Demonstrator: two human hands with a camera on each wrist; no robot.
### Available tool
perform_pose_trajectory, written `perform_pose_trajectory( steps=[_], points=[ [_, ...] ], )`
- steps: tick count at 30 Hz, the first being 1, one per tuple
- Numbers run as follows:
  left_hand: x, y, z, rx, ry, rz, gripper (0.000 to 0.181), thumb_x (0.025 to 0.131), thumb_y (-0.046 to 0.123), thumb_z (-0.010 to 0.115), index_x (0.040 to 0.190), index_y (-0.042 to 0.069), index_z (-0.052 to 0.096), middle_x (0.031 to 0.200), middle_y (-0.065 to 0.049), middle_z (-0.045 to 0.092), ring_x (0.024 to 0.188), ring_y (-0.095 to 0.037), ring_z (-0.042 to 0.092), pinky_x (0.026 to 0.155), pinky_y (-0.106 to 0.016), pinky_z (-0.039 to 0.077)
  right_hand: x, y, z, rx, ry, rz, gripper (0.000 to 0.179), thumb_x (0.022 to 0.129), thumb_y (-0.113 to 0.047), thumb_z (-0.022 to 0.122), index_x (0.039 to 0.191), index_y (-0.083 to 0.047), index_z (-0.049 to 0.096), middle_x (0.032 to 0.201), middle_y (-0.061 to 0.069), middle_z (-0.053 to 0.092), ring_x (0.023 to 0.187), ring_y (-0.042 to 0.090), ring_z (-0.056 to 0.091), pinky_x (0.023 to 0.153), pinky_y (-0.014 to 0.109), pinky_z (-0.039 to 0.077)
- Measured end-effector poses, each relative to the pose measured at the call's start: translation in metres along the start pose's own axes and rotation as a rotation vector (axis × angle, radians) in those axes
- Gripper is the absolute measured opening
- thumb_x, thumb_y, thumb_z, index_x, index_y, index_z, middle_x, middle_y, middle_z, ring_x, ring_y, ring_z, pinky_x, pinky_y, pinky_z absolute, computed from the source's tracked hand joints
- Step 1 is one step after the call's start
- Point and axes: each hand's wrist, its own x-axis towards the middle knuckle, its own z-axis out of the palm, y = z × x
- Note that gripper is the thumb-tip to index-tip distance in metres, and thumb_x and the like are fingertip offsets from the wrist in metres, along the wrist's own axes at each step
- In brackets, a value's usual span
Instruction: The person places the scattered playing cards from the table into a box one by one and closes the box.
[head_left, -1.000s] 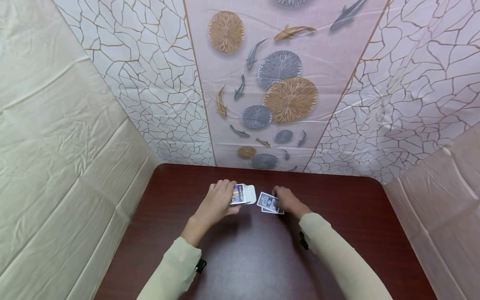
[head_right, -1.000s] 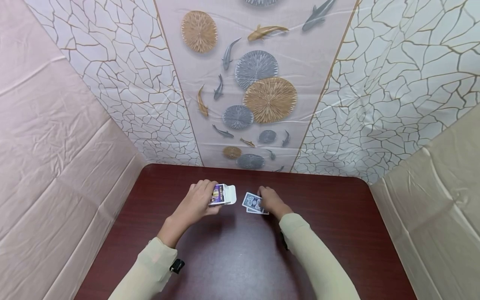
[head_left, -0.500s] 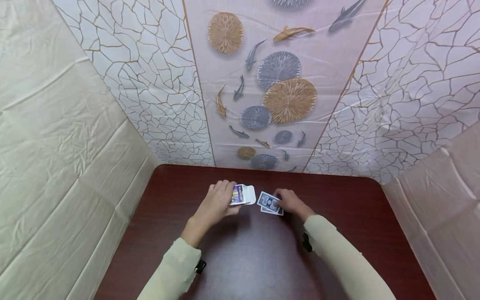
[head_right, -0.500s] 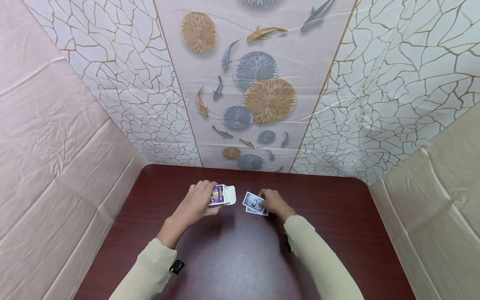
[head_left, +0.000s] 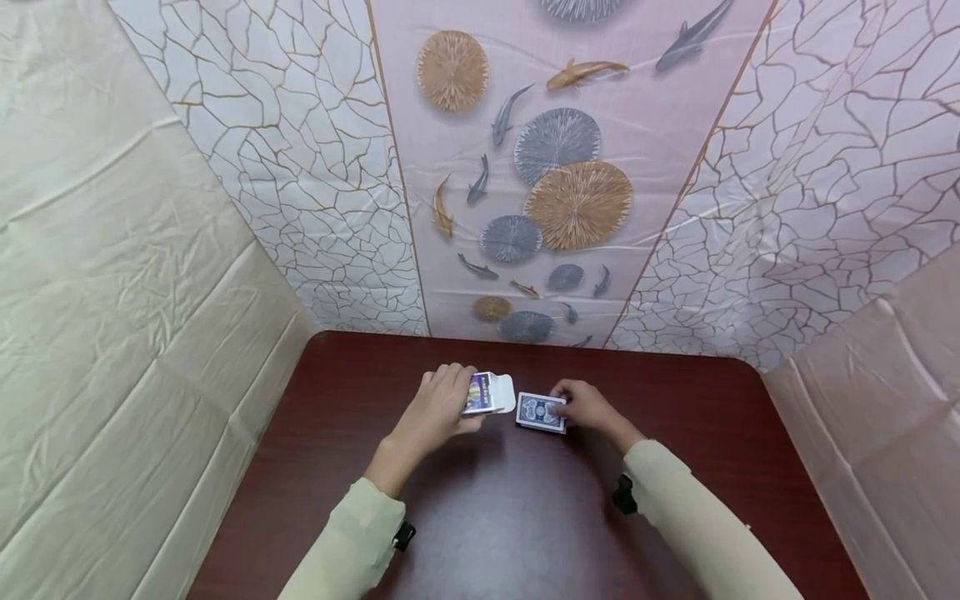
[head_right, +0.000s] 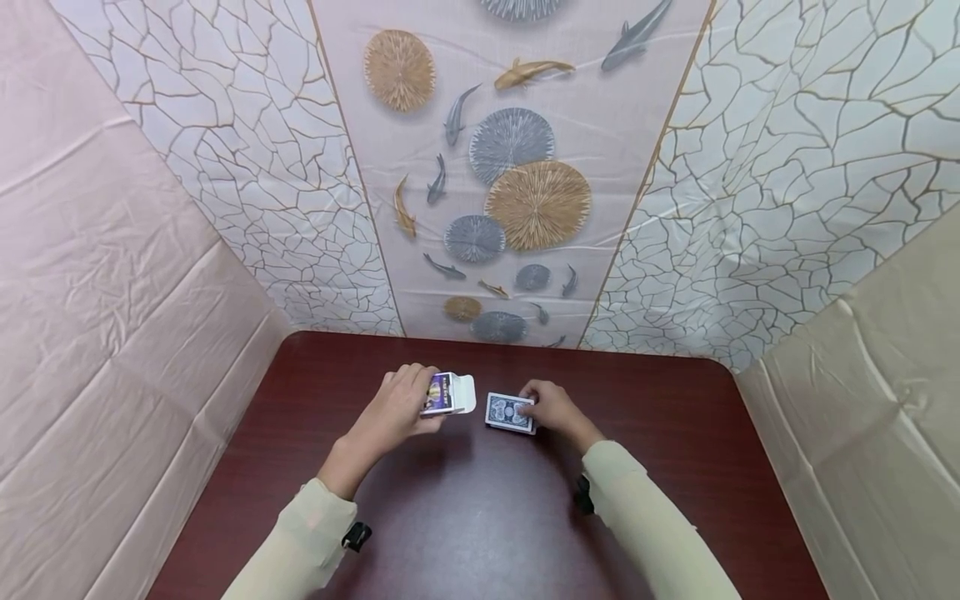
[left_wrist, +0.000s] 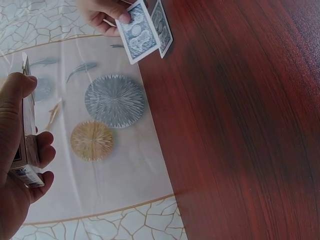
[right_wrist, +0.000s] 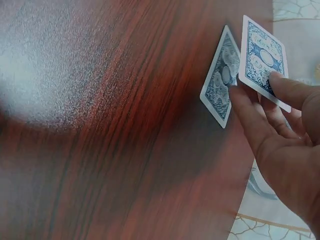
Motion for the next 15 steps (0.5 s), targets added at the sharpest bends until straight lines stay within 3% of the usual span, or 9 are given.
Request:
perform_pose_trajectory(
  steps=[8, 15],
  points=[
    [0.001, 0.004, 0.001, -0.017, 0.029, 0.018, 0.069, 0.075, 0.037, 0.089, 0.124, -0.001, 0.058, 0.104, -0.011, 0.062, 0.092, -0.027, 0.057, 0.074, -0.039, 0.046, -0.014, 0.006, -0.007, 0.137, 0.024, 0.008, 0.017, 0.094, -0.002, 0.069, 0.109, 0.001, 0.061, 0.096, 0.014, 0.062, 0.08, 0.023, 0.066, 0.067, 0.046, 0.061],
    [0.003, 0.006, 0.003, 0.002, 0.032, 0.029, 0.069, 0.075, 0.04, 0.087, 0.124, 0.001, 0.058, 0.104, -0.008, 0.062, 0.093, -0.024, 0.056, 0.074, -0.037, 0.045, -0.024, 0.009, -0.014, 0.238, 0.066, 0.013, 0.025, 0.094, 0.0, 0.07, 0.115, 0.007, 0.06, 0.098, 0.018, 0.065, 0.074, 0.02, 0.069, 0.066, 0.045, 0.062]
  ],
)
